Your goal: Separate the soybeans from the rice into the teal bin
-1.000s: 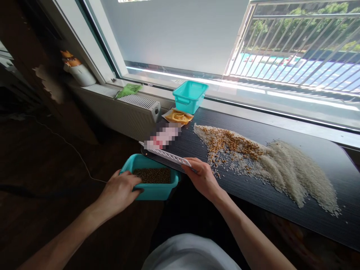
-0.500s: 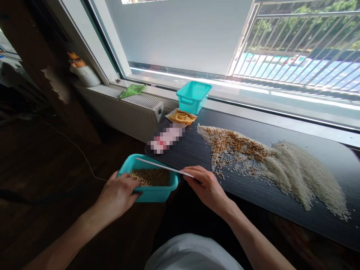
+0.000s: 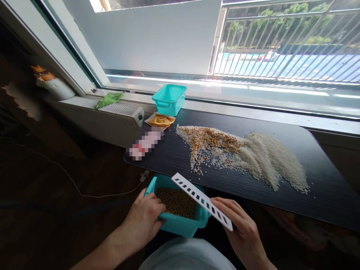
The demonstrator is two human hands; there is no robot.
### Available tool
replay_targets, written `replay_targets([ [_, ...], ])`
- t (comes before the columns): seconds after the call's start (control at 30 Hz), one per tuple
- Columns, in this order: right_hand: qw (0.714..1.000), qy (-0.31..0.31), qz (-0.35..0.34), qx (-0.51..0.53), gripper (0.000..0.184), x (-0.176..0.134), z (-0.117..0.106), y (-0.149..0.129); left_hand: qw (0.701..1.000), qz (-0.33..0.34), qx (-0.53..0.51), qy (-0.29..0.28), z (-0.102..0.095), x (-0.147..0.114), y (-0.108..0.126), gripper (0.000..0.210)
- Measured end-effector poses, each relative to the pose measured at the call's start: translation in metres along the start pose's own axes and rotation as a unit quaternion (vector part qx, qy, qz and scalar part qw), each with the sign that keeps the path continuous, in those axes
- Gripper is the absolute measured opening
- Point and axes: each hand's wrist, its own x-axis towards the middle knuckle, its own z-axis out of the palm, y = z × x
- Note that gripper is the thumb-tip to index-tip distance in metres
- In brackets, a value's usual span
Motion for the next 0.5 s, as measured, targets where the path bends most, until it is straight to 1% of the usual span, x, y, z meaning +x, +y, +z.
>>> replay_targets([
  [0.1,1.0,0.003,-0.023,-0.01,0.034,0.001,0.003,0.003,1.0,0.013,-0.007,-0.003,0.0,0.008,0.005,0.012],
  [0.17,0.999,0.005,-0.031,-0.019,0.035,0.002,0.004,0.005,1.0,0.022,-0.011,0.008,0.002,0.011,0.005,0.012],
  [0.3,0.998,0.004,-0.019,-0.053,0.037,0.003,0.0,0.013,0.999,0.029,-0.017,0.029,0.007,0.012,0.001,0.014],
  [0.4,0.997,0.01,-0.011,-0.082,0.037,0.006,-0.006,0.017,0.999,0.025,-0.032,0.026,0.011,0.012,-0.001,0.014],
  [0.5,0.996,0.017,-0.015,-0.087,0.041,0.008,-0.011,0.017,0.999,0.018,-0.033,0.024,0.016,0.013,-0.001,0.011],
])
